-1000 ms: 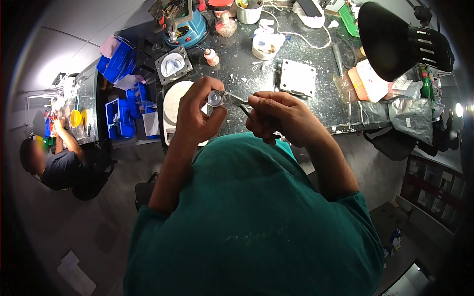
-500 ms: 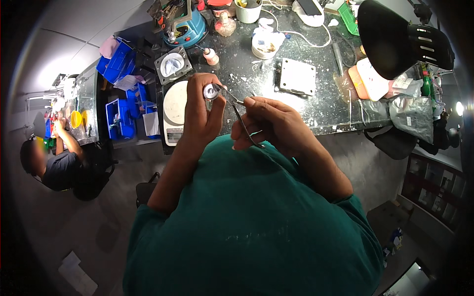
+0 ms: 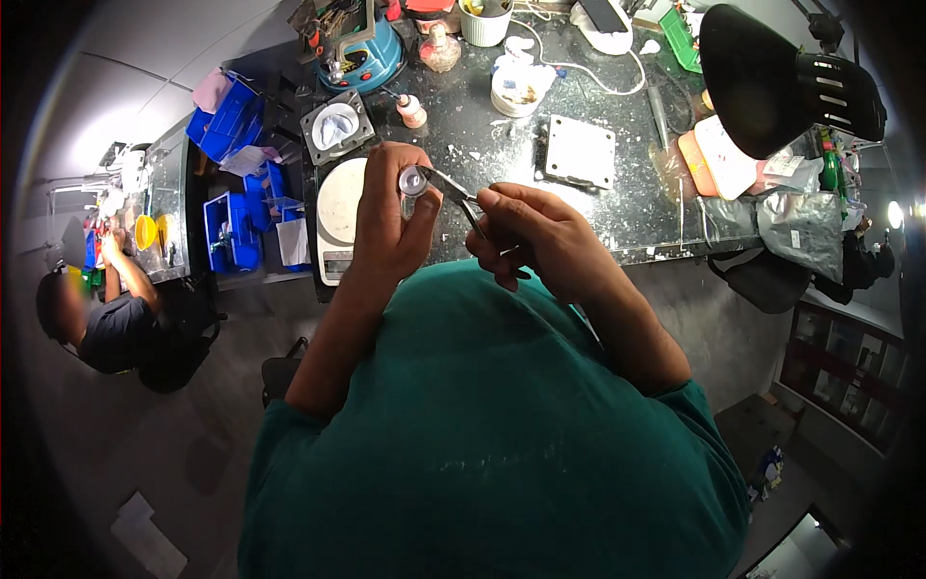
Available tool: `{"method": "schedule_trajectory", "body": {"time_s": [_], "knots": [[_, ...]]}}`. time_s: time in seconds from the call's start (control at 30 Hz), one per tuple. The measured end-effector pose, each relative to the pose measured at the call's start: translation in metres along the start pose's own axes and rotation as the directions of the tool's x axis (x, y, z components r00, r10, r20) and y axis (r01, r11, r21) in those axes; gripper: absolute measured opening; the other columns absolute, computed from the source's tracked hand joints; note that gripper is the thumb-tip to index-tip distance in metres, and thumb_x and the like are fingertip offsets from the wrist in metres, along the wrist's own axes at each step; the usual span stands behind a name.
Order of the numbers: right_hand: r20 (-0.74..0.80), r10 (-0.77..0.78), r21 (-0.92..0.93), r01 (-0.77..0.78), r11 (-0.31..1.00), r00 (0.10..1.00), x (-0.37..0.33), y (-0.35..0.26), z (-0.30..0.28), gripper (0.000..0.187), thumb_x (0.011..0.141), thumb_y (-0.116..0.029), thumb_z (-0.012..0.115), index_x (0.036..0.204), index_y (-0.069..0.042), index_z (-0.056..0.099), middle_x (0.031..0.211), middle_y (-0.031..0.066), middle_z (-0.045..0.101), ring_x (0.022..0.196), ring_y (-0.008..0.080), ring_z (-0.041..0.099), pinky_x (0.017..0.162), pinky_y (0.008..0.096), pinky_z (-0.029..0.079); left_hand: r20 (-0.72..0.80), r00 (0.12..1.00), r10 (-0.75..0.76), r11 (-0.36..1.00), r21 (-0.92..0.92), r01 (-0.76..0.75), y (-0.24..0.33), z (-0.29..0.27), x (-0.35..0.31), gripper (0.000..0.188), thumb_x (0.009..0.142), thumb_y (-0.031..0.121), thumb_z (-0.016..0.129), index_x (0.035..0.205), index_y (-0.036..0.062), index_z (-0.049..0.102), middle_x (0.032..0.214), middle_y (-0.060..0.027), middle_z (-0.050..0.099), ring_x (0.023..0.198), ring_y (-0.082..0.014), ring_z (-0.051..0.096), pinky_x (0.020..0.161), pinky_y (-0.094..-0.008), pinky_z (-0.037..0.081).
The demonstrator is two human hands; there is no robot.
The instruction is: The person uses scissors to cut a thin material and then attaches a metal dental component to a black articulator base by hand.
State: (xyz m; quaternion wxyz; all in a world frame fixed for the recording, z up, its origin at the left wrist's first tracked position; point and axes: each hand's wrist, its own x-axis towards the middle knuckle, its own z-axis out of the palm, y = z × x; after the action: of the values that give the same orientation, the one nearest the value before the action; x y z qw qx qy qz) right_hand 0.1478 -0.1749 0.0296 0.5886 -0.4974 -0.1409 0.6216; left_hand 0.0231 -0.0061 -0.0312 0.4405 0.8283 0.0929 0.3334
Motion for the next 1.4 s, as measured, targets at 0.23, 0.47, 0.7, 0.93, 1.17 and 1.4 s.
{"method": "schedule_trajectory", "body": {"time_s": [0.23, 0.47, 0.7, 0.93, 1.17, 1.4], "knots": [[-0.017, 0.015, 0.073, -0.014, 0.997, 1.0, -0.001, -0.004, 0.002, 0.034, 0.104, -0.033, 0.054, 0.094, 0.0, 0.058, 0.086, 0.017, 0.07, 0.076, 0.0265, 0.072, 0.071, 0.0367, 0.062, 0.03, 0.998, -0.054, 0.998, -0.025, 0.055, 0.001, -0.004, 0.0, 0.023, 0.092, 0.018, 0.059, 0.105, 0.0009, 0.052, 0.098, -0.0139, 0.053, 0.09, -0.0284, 0.053, 0.082, -0.0389, 0.043], [0.001, 0.075, 0.127, -0.074, 0.989, 0.997, 0.0, -0.007, -0.001, 0.035, 0.104, -0.035, 0.054, 0.091, -0.002, 0.058, 0.083, 0.0138, 0.068, 0.076, 0.0252, 0.071, 0.073, 0.0371, 0.061, 0.046, 0.999, -0.028, 1.0, 0.009, 0.028, 0.004, -0.004, 0.002, 0.022, 0.09, 0.018, 0.059, 0.104, 0.0009, 0.053, 0.095, -0.0143, 0.053, 0.087, -0.03, 0.053, 0.081, -0.0397, 0.043], [-0.005, 0.044, -0.091, -0.044, 0.995, 0.999, -0.001, -0.006, -0.006, 0.033, 0.106, -0.035, 0.051, 0.097, -0.004, 0.06, 0.077, 0.005, 0.064, 0.072, 0.0174, 0.068, 0.068, 0.0291, 0.056, 0.052, 0.998, -0.023, 0.998, 0.056, 0.02, 0.005, -0.004, 0.003, 0.022, 0.088, 0.016, 0.059, 0.103, 0.0004, 0.053, 0.094, -0.0148, 0.054, 0.087, -0.0312, 0.054, 0.08, -0.04, 0.044], [0.037, 0.024, 0.006, -0.024, 1.0, 0.999, -0.002, -0.01, -0.004, 0.037, 0.106, -0.034, 0.05, 0.103, 0.0, 0.062, 0.094, 0.0168, 0.073, 0.082, 0.0232, 0.073, 0.076, 0.0337, 0.06, 0.059, 0.995, -0.076, 0.996, 0.051, 0.073, 0.004, -0.006, 0.001, 0.023, 0.087, 0.016, 0.06, 0.103, 0.0001, 0.054, 0.094, -0.0156, 0.054, 0.087, -0.0325, 0.055, 0.079, -0.041, 0.044], [0.014, 0.077, 0.053, -0.078, 0.996, 0.997, 0.003, -0.007, -0.01, 0.034, 0.103, -0.032, 0.056, 0.095, 0.001, 0.061, 0.086, 0.0188, 0.071, 0.076, 0.0264, 0.073, 0.069, 0.0363, 0.062, 0.069, 0.995, -0.071, 0.996, 0.063, 0.066, 0.012, -0.007, 0.003, 0.02, 0.086, 0.011, 0.06, 0.103, 0.0005, 0.054, 0.091, -0.016, 0.055, 0.084, -0.0332, 0.055, 0.076, -0.0401, 0.045], [-0.007, 0.013, -0.117, -0.014, 0.993, 1.0, -0.001, -0.009, -0.005, 0.036, 0.103, -0.035, 0.055, 0.096, -0.001, 0.062, 0.082, 0.0148, 0.07, 0.074, 0.0222, 0.072, 0.066, 0.0333, 0.061, 0.069, 0.992, -0.104, 0.994, 0.045, 0.101, 0.01, -0.007, 0.002, 0.019, 0.085, 0.01, 0.061, 0.1, -0.0001, 0.055, 0.09, -0.0168, 0.057, 0.082, -0.0336, 0.056, 0.075, -0.0402, 0.046]]}}
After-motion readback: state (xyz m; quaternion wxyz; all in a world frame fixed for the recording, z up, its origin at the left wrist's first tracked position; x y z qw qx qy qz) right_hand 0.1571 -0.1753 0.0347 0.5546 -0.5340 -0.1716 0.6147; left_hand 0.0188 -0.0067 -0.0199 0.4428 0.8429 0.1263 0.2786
